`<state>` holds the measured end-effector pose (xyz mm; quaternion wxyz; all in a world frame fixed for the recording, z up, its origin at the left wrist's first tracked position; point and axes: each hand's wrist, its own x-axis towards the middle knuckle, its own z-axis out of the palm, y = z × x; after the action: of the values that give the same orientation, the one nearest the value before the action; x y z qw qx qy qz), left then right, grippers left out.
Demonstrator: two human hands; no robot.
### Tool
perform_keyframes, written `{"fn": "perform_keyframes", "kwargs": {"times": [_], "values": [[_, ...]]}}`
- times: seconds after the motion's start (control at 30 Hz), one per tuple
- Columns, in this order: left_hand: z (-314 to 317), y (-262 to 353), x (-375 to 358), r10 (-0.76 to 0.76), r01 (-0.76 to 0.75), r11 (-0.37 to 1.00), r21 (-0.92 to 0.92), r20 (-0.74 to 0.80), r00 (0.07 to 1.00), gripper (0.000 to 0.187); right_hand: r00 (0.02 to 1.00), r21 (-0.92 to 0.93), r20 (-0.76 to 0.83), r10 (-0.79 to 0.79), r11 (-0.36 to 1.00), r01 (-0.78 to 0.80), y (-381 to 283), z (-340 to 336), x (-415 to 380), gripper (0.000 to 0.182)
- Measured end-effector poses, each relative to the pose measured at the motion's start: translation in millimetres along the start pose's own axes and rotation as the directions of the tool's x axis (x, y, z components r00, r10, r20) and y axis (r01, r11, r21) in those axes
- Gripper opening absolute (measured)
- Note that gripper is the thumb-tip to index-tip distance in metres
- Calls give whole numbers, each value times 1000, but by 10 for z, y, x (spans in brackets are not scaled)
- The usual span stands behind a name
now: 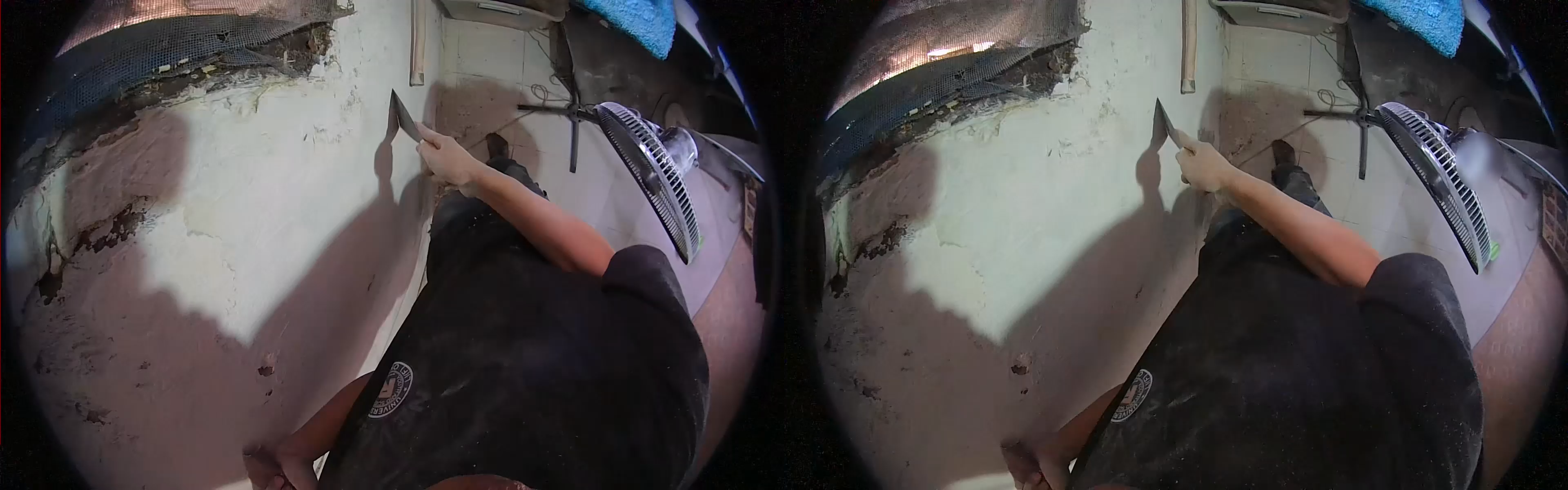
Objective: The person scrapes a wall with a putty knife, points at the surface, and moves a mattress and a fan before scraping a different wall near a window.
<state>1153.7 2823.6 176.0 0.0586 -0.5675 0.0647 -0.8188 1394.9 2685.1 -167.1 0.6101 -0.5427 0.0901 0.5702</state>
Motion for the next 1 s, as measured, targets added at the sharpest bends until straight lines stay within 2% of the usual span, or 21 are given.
{"fn": "perform_keyframes", "kwargs": {"times": [0.1,0.13,0.2,0.27,0.3,0.33,0.4,0.47,0.5,0.6,0.67,0.7,0.77,0.8,0.9,0.93,0.97,1.0], "values": [[156,-69,-9,0,0,1000,-30,1,1000,37,996,45,84,40,998,-44,-247,79,-223,55],[169,-77,2,-5,5,999,-35,7,1000,37,996,53,81,45,997,-50,-98,65,-111,55],[177,-41,-23,-11,11,999,-35,-3,1000,37,998,39,-16,-57,998,58,231,-30,252,57],[218,-36,-59,-6,5,999,-46,-17,1000,37,998,-2,6,-70,998,70,-56,90,-78,58],[246,-56,-49,-4,4,998,-57,-11,1000,37,997,-32,28,-65,997,66,-184,147,-240,58],[268,-69,-47,-5,5,998,-65,-7,1000,37,997,-4,74,30,1000,-30,-256,114,-282,59],[271,-49,-64,-14,14,998,-64,-11,1000,37,1000,-7,18,-3,1000,3,-134,14,-31,59],[290,-44,-91,-15,13,997,-70,-26,1000,37,992,-62,-50,-116,992,112,-21,100,90,59],[318,-64,-111,-12,10,997,-79,-32,999,37,995,-18,12,-103,995,103,-32,165,21,58],[336,-102,-103,-18,17,996,-83,-15,1000,38,999,-84,-27,-39,996,36,-53,170,-58,56],[322,-63,-125,-23,21,997,-75,-28,999,38,972,-220,-81,-222,955,200,193,96,209,57],[335,-64,-156,-22,19,997,-78,-38,999,38,969,-222,-83,-231,953,208,100,101,160,57],[350,-83,-169,-24,21,996,-92,-36,999,38,999,-3,44,-3,1000,3,-52,187,-40,57],[342,-72,-165,-28,24,996,-91,-33,999,38,990,-125,-71,-122,986,112,-15,164,37,56],[345,-50,-178,-28,24,995,-96,-41,999,38,983,-147,-87,-162,978,148,-87,110,159,55],[379,-74,-212,-24,18,994,-109,-51,998,38,996,-49,-42,-79,996,77,-46,203,72,54],[400,-96,-205,-20,14,993,-118,-46,999,38,996,-38,-38,-78,996,77,-12,221,113,54],[398,-101,-177,-21,17,993,-119,-32,999,38,985,-180,-80,-155,974,139,94,202,156,55]]}}
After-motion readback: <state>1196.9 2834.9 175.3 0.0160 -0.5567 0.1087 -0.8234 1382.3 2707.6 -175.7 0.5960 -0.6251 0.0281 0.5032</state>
